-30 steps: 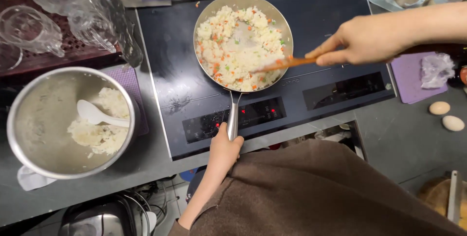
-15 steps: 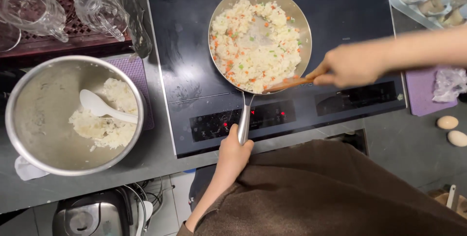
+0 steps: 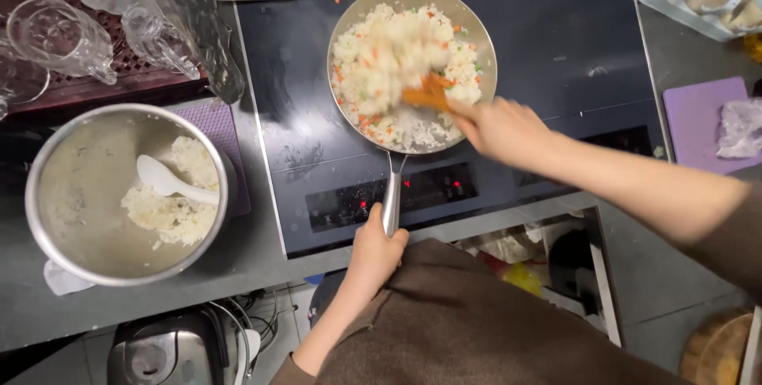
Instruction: Stirring fried rice in a pan on a stovetop using a wooden spatula
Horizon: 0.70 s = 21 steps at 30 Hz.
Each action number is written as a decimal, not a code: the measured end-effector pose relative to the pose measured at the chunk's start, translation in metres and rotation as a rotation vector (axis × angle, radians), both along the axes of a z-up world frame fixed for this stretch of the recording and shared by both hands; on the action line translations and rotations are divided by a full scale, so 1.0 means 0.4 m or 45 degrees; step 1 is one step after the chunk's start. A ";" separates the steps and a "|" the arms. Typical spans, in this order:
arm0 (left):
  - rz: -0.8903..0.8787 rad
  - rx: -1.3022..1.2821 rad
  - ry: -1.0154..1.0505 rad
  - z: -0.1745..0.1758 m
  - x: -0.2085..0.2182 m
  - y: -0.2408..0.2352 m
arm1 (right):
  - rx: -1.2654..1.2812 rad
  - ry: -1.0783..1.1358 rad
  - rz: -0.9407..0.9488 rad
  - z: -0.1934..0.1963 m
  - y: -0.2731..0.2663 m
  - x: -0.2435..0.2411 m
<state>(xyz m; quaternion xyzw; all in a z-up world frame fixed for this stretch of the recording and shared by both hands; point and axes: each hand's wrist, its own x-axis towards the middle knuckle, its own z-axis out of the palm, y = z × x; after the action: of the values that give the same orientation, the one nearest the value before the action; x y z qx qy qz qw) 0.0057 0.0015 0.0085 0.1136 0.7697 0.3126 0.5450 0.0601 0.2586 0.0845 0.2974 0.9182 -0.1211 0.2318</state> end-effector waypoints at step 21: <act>0.069 0.040 0.106 -0.101 0.010 -0.010 | -1.277 1.670 -0.587 -0.134 0.078 0.051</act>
<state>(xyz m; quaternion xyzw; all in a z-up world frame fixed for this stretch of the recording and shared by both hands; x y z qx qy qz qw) 0.0098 -0.0027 -0.0321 0.1142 0.7895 0.3343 0.5019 0.0804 0.2899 0.0307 0.2089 0.6211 -0.7046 -0.2723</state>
